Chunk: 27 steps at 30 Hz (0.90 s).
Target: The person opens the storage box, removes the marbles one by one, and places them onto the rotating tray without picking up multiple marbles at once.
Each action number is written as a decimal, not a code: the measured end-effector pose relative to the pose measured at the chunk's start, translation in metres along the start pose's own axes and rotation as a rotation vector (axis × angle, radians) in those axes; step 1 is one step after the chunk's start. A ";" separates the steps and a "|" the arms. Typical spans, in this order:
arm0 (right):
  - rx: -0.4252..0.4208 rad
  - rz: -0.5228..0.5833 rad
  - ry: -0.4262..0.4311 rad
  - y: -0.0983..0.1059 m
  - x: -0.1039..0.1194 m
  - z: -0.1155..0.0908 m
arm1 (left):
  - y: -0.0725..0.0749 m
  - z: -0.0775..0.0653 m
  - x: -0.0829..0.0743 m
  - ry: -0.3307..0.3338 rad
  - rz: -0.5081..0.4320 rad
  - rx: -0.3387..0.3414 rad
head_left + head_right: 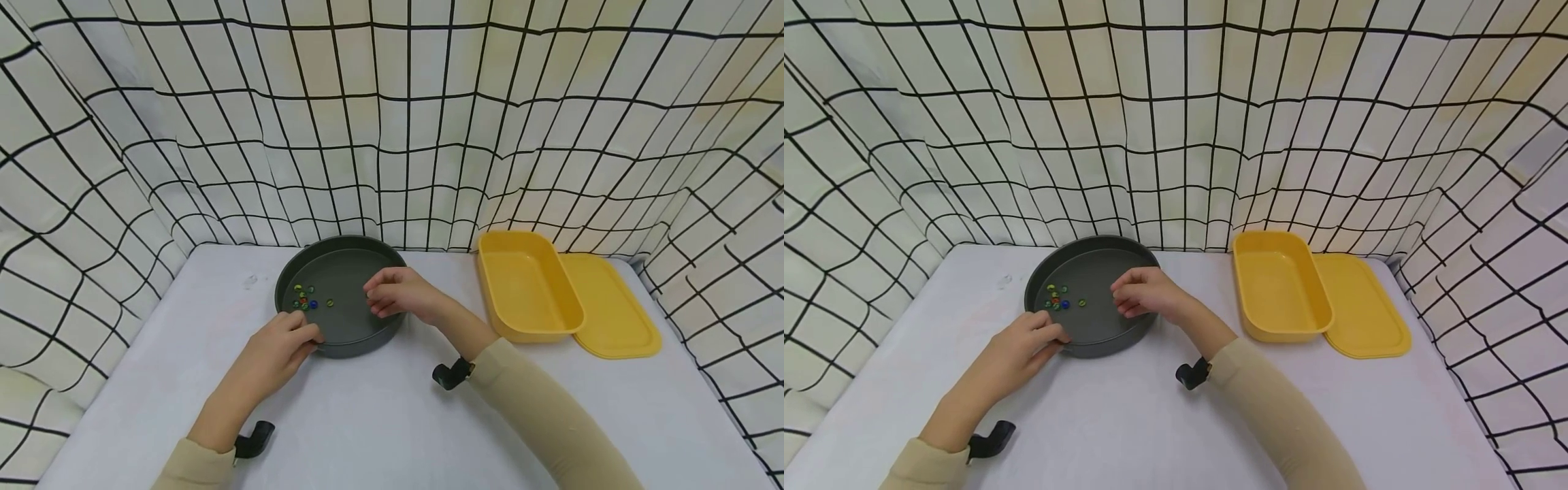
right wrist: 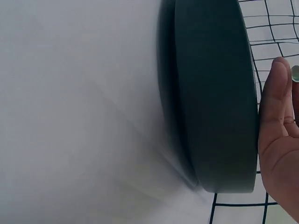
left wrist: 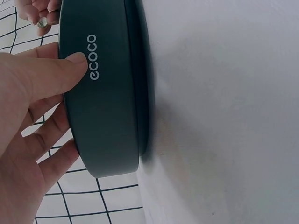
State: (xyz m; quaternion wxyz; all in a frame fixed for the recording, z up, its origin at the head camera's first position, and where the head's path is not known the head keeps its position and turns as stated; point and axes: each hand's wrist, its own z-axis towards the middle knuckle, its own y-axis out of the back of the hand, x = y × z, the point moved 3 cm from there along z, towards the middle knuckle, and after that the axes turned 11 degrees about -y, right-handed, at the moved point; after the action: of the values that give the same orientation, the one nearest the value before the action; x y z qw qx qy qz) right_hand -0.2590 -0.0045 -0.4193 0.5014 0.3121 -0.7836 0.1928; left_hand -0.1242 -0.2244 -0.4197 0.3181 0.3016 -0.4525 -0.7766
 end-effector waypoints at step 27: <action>-0.059 -0.423 0.037 -0.024 0.006 0.012 | -0.001 0.005 -0.006 -0.102 0.200 0.104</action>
State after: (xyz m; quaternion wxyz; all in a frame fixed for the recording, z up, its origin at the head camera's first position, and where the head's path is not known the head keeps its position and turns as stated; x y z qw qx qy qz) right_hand -0.2523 -0.0313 -0.4190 0.5538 0.4514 -0.6966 0.0658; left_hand -0.1248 -0.2173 -0.4171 0.3544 0.2311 -0.5358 -0.7307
